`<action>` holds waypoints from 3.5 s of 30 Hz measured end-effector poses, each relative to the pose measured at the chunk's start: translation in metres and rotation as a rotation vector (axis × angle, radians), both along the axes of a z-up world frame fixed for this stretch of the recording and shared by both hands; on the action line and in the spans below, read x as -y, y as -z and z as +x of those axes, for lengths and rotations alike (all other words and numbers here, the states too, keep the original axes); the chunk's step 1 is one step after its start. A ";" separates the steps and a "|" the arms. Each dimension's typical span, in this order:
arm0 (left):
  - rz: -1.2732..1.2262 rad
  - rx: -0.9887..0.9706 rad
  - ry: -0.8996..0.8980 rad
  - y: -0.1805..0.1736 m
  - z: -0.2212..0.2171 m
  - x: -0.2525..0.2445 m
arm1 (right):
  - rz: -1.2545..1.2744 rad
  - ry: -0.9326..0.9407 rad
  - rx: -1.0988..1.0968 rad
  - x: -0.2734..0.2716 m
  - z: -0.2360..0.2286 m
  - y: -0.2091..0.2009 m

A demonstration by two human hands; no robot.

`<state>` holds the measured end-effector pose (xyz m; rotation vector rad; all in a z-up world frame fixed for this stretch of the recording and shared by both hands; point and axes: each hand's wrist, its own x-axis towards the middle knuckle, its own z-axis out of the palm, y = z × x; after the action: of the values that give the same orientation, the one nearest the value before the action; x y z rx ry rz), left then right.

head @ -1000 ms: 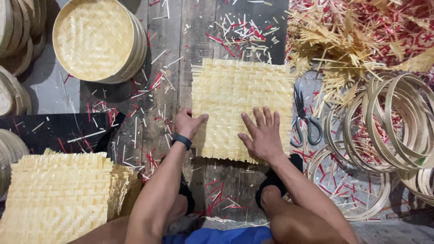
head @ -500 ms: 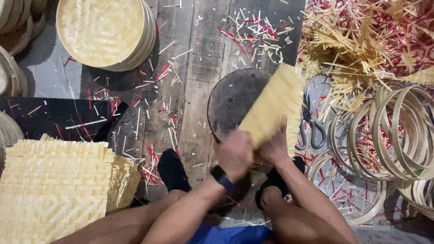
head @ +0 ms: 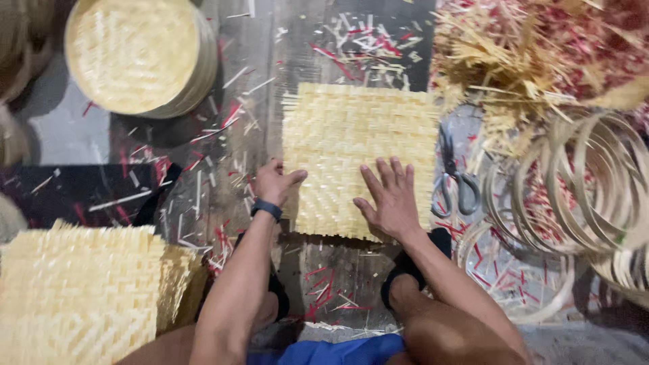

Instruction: The person assembles a bamboo basket by placing a woven mat over a circular frame, pressing it into shape with a wooden mold, trimming the excess bamboo with shears, and attaching another rim to the edges.

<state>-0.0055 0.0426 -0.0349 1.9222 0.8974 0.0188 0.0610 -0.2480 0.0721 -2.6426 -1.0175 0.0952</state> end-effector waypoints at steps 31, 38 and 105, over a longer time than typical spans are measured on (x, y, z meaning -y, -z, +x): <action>0.634 0.004 0.116 -0.094 0.025 0.018 | -0.030 0.197 0.539 0.247 -0.003 -0.180; -0.788 0.364 0.179 -0.224 0.093 0.074 | -0.035 -0.406 0.565 0.179 -0.028 -0.249; -1.020 0.338 0.107 -0.276 0.003 0.090 | -0.023 0.188 0.299 0.006 0.025 -0.237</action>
<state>-0.0022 -0.0472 0.2408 0.9624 0.4223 -0.1473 0.0862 -0.2536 0.3089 -2.8144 -0.8483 -0.3402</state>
